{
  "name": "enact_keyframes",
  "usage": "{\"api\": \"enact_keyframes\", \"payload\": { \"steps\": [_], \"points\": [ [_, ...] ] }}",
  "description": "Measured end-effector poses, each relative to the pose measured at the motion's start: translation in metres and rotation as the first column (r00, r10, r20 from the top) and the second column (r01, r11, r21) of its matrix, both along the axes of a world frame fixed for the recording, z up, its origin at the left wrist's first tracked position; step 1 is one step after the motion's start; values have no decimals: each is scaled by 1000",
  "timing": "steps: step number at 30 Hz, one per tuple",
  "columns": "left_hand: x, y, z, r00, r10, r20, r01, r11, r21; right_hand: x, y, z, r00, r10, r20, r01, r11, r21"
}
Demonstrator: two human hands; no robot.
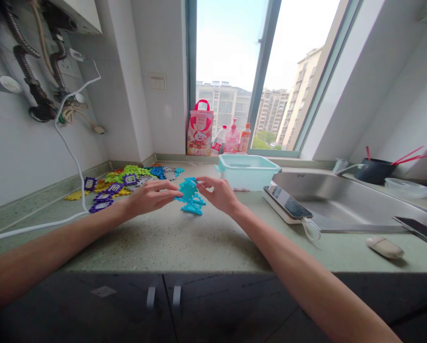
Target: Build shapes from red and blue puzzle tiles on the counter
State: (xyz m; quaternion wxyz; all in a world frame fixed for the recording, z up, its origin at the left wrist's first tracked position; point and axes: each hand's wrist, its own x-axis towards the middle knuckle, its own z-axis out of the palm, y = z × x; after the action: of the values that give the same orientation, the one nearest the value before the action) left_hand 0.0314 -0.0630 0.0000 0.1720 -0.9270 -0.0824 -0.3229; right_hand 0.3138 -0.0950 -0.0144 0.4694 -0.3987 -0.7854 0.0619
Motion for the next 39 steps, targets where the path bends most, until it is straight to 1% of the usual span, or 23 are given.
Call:
{"api": "enact_keyframes", "payload": {
  "steps": [3,7,10,13,15,18,20,23,26,28,33,37,39],
  "points": [
    [1,2,-2,1000,19,-20,-19,999,-37,-1,2,-2,999,17,-47,-20,998,-58],
    [-2,10,-3,1000,13,-17,-14,998,-66,-3,1,-2,997,69,-25,-70,996,-62],
    [-7,16,-1,1000,-26,3,26,989,-147,-3,-2,1,996,85,-18,-86,995,-53],
    [-13,20,1,997,-58,58,70,971,-229,-4,-6,4,990,143,-18,-143,987,-75],
    [-16,23,1,994,-41,103,66,965,-252,-4,-8,6,982,186,-29,-188,978,-94],
    [-15,26,-3,988,23,151,23,953,-301,-4,-8,6,975,216,-44,-219,971,-94],
    [-10,27,-7,980,79,181,-8,932,-364,-3,-6,6,978,204,-43,-207,974,-89],
    [-1,24,-13,958,150,244,-7,864,-504,0,-2,5,987,159,-31,-161,984,-77],
    [5,19,-14,958,134,253,49,793,-607,5,-1,8,992,123,-12,-124,991,-58],
    [8,16,-15,965,118,234,58,775,-629,10,-2,12,993,117,12,-116,992,-59],
    [16,14,-19,974,119,190,34,759,-651,20,-5,19,982,143,127,-130,986,-107],
    [20,16,-23,977,120,176,34,728,-685,24,-3,21,965,184,187,-154,974,-165],
    [21,17,-24,973,129,189,43,707,-706,25,-1,20,966,168,196,-137,977,-163]
  ]
}}
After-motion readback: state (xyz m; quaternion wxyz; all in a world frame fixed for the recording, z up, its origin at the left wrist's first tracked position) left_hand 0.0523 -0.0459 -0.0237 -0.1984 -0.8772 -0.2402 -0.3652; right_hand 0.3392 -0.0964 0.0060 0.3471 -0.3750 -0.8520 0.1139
